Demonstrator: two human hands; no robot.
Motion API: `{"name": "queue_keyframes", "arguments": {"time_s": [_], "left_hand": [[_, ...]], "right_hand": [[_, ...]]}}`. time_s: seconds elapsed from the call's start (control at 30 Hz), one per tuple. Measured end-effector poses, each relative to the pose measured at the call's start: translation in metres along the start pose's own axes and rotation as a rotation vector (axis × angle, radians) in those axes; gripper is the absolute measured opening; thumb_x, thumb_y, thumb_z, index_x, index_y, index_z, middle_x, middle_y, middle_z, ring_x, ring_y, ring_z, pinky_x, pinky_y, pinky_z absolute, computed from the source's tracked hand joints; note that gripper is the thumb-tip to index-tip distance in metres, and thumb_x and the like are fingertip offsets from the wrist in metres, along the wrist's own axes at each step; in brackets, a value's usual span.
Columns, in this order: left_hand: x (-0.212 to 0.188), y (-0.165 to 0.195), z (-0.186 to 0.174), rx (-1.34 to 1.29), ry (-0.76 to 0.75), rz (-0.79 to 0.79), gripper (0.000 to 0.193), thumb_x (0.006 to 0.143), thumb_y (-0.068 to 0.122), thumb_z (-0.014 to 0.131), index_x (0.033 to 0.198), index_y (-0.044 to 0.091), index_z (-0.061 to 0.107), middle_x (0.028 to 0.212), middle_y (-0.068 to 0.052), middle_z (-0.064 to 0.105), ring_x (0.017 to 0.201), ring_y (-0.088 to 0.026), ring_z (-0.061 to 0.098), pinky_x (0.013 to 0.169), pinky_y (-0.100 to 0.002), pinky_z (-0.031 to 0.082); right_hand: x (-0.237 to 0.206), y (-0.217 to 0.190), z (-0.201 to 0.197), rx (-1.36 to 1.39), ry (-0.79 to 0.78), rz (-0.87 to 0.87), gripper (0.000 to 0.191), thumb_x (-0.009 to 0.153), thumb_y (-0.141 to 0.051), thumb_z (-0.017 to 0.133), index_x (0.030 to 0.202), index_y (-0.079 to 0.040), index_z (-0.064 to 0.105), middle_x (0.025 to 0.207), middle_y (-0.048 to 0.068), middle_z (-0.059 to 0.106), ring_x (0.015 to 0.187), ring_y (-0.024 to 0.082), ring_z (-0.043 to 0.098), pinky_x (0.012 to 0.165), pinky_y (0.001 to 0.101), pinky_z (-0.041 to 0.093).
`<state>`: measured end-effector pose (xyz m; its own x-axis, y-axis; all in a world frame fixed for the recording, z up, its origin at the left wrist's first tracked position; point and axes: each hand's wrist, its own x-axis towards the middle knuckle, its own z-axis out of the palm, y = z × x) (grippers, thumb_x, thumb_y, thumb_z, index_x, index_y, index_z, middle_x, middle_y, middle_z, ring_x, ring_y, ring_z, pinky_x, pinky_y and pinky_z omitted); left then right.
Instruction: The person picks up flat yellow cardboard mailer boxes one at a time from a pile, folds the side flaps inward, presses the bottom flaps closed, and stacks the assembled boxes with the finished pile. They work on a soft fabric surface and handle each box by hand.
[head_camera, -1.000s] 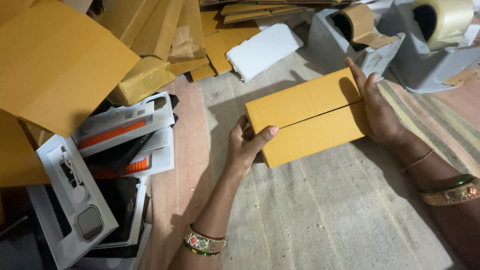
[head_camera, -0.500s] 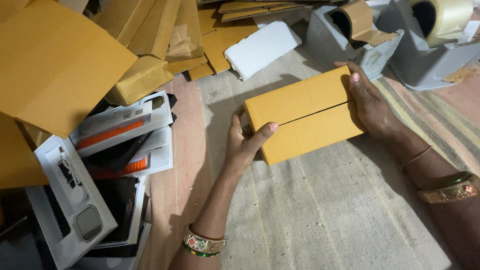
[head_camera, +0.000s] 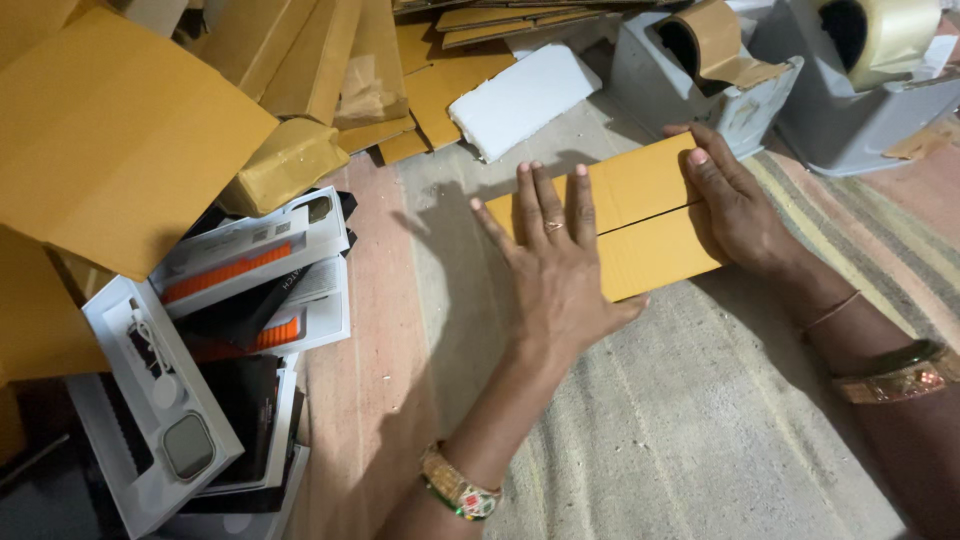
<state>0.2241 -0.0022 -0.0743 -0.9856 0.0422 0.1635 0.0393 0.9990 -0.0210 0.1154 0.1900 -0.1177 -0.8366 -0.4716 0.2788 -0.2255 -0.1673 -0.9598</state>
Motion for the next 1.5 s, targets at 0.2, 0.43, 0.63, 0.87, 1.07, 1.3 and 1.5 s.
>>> {"name": "queue_keyframes", "arguments": {"time_s": [0.2, 0.43, 0.63, 0.87, 1.07, 1.3, 1.5], "left_hand": [[0.033, 0.035, -0.007, 0.044, -0.022, 0.157, 0.142, 0.061, 0.087, 0.069, 0.157, 0.001, 0.01, 0.163, -0.027, 0.02, 0.151, -0.041, 0.016, 0.116, -0.074, 0.009], [0.049, 0.073, 0.012, 0.069, 0.077, 0.195, 0.136, 0.062, 0.078, 0.076, 0.156, -0.004, 0.022, 0.155, -0.029, 0.035, 0.146, -0.046, 0.027, 0.117, -0.069, 0.015], [0.05, 0.072, 0.016, 0.053, 0.121, 0.188, 0.136, 0.06, 0.075, 0.078, 0.155, -0.005, 0.023, 0.154, -0.029, 0.036, 0.147, -0.046, 0.026, 0.118, -0.069, 0.014], [0.047, 0.053, 0.011, 0.122, 0.087, 0.223, 0.132, 0.066, 0.085, 0.066, 0.153, -0.005, 0.024, 0.161, -0.024, 0.029, 0.149, -0.039, 0.028, 0.12, -0.061, 0.016], [0.023, 0.02, 0.009, 0.027, 0.04, 0.093, 0.14, 0.064, 0.094, 0.057, 0.154, -0.007, 0.019, 0.163, -0.025, 0.021, 0.151, -0.037, 0.02, 0.121, -0.063, 0.009], [-0.009, -0.017, 0.037, -0.111, 0.118, -0.114, 0.146, 0.07, 0.098, 0.051, 0.154, -0.013, 0.005, 0.165, -0.033, 0.0, 0.154, -0.04, -0.004, 0.117, -0.07, -0.004], [-0.001, -0.043, 0.077, -1.21, 0.328, -0.275, 0.129, 0.081, 0.084, 0.049, 0.158, -0.006, -0.004, 0.167, -0.029, 0.005, 0.154, -0.038, 0.015, 0.122, -0.052, 0.022]], "right_hand": [[0.004, -0.003, 0.005, 0.15, 0.024, 0.083, 0.049, 0.11, -0.031, 0.033, 0.152, -0.006, 0.035, 0.144, 0.014, 0.05, 0.133, 0.022, 0.052, 0.11, 0.0346, 0.046], [0.003, -0.01, 0.006, -0.066, 0.029, 0.022, 0.05, 0.113, -0.031, 0.029, 0.153, -0.003, 0.036, 0.153, 0.014, 0.047, 0.144, 0.023, 0.045, 0.121, 0.0364, 0.036], [0.006, -0.016, 0.01, -0.187, 0.054, 0.044, 0.051, 0.111, -0.033, 0.028, 0.153, -0.005, 0.037, 0.151, 0.013, 0.048, 0.141, 0.021, 0.047, 0.118, 0.0349, 0.039], [0.008, -0.018, 0.014, 0.116, -0.011, 0.008, 0.044, 0.112, -0.026, 0.035, 0.151, -0.004, 0.038, 0.145, 0.012, 0.051, 0.138, 0.019, 0.05, 0.116, 0.0321, 0.043], [0.005, -0.021, 0.014, 0.093, -0.005, 0.049, 0.045, 0.113, -0.026, 0.039, 0.152, -0.005, 0.041, 0.127, 0.008, 0.055, 0.118, 0.014, 0.054, 0.1, 0.0286, 0.048], [0.001, -0.024, 0.015, -0.002, -0.002, 0.016, 0.046, 0.112, -0.029, 0.04, 0.151, -0.005, 0.041, 0.127, 0.005, 0.055, 0.119, 0.012, 0.052, 0.102, 0.0277, 0.047], [0.001, -0.02, 0.011, 0.121, -0.016, -0.023, 0.045, 0.112, -0.029, 0.04, 0.151, -0.006, 0.041, 0.129, 0.005, 0.054, 0.123, 0.012, 0.052, 0.106, 0.0273, 0.046]]}}
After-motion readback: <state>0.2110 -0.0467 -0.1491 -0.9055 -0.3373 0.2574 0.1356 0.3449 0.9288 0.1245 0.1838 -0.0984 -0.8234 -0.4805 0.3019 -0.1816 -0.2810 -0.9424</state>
